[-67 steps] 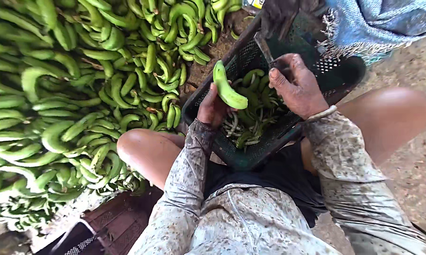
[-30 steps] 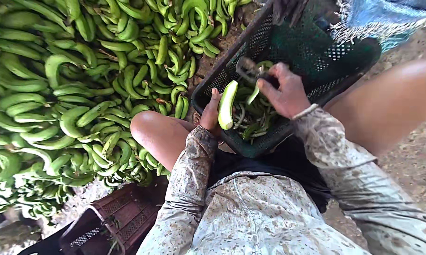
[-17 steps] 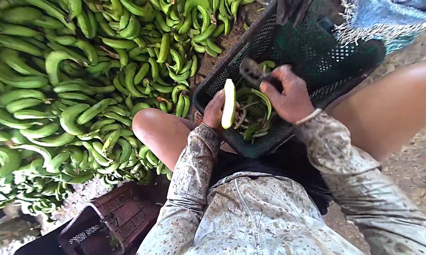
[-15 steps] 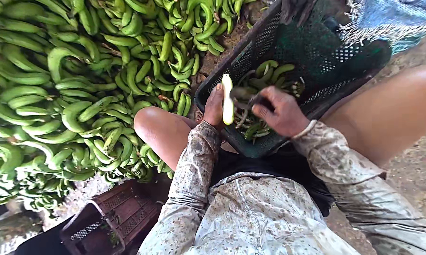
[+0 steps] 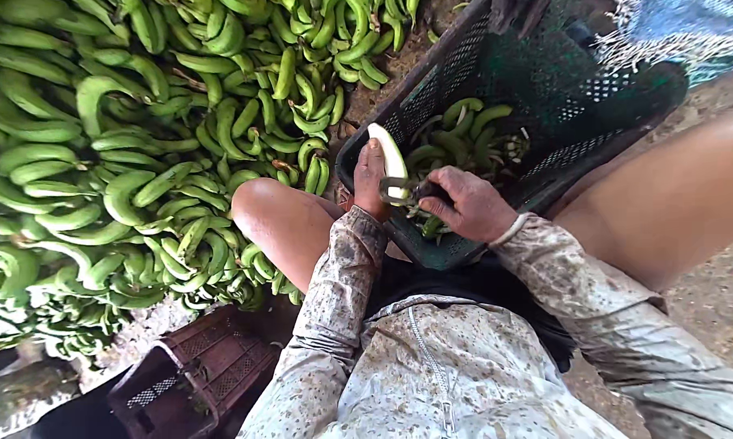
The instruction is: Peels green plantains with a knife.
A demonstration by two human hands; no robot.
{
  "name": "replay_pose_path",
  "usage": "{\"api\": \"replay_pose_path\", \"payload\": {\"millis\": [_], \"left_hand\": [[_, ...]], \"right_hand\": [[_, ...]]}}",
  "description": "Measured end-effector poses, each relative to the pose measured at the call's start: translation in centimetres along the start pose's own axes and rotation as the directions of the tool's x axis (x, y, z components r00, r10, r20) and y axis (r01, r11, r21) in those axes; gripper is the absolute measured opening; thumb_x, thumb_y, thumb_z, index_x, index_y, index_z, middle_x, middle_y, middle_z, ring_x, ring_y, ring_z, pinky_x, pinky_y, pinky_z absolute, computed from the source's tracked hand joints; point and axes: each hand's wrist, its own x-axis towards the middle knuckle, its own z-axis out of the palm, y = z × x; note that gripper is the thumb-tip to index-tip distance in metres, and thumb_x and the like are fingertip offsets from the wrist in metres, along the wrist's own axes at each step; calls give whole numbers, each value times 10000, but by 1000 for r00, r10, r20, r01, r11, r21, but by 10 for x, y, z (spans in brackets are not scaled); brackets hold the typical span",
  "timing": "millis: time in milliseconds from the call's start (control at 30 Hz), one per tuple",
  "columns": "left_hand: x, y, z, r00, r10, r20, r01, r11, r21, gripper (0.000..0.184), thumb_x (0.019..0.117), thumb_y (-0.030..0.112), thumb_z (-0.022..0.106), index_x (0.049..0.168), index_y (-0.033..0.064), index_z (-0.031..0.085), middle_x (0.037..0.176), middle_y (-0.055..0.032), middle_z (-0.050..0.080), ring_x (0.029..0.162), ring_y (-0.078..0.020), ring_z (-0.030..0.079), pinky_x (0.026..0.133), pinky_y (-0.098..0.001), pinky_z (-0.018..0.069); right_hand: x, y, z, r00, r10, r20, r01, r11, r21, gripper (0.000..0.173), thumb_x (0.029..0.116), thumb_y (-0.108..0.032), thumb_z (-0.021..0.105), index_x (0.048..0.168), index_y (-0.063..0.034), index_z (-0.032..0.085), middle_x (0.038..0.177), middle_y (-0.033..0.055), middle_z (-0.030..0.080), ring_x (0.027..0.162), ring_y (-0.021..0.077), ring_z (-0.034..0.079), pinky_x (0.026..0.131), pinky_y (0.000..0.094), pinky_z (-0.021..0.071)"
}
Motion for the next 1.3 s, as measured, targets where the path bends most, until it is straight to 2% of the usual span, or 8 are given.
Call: {"api": "replay_pose_path", "payload": {"millis": [133,200,400,600,767,900,1033,1300], "left_hand": [[-11,11,-4,817,-285,502,338,941,-16,571,1112,452,167,1114,78,599,724,-46,632,528,-119,567,455,-259,495],[-12,12,-4,710,-300,638,408,913,-25,564,1106,442,171,1298,63,542,761,-68,653,533,-139,595,451,-260,517],[-2,7,1,985,-87,149,121,963,-240,380,1064,136,490,1427,41,427,1091,-158,661,896,-250,700,808,-424,616],[10,9,4,955,-155,-253,7,864,-503,374,1088,182,487,1418,64,358,1174,-198,608,1036,-315,668,889,-464,589],[8,12,11,936,-174,-307,15,889,-457,311,1095,202,467,1370,65,418,1127,-147,597,984,-234,653,863,-420,585],[-1,10,15,997,-61,54,72,967,-243,289,1099,164,420,1340,17,480,1097,-120,647,991,-203,670,902,-411,579],[-1,10,5,834,-219,507,172,975,138,392,1040,111,506,1407,-25,519,1222,-132,677,1072,-184,678,964,-385,568],[-5,10,2,659,-419,624,159,889,429,449,1034,72,539,1480,37,500,1327,-117,641,1106,-136,658,979,-328,545]], "right_hand": [[36,30,-28,916,402,-9,-402,915,-7,435,1071,-416,517,1239,-29,624,1106,194,688,1038,337,682,936,577,526],[42,39,-42,875,476,-87,-479,878,-15,465,1070,-443,509,1271,-37,613,1151,197,689,1093,327,676,982,552,507],[16,25,-27,922,364,-133,-364,931,25,470,1055,-411,528,1275,-4,611,1182,195,678,1104,287,667,991,494,515],[4,19,7,987,160,-18,-161,986,-35,536,1015,-465,591,1270,5,628,1239,206,674,1132,347,668,975,561,518],[10,16,7,974,226,-14,-227,970,-89,541,1040,-469,544,1313,-6,612,1281,213,653,1186,377,643,989,595,499],[21,22,-3,963,264,-45,-265,964,-17,476,1074,-416,494,1307,-18,615,1234,192,662,1144,308,660,1012,515,511],[27,37,-22,961,276,-4,-276,961,6,418,1092,-375,476,1282,-34,625,1187,164,685,1091,247,671,999,438,514],[37,61,-31,744,663,-86,-666,746,-19,496,1080,-448,467,1299,-29,618,1213,247,669,1167,416,642,1000,658,467]]}}
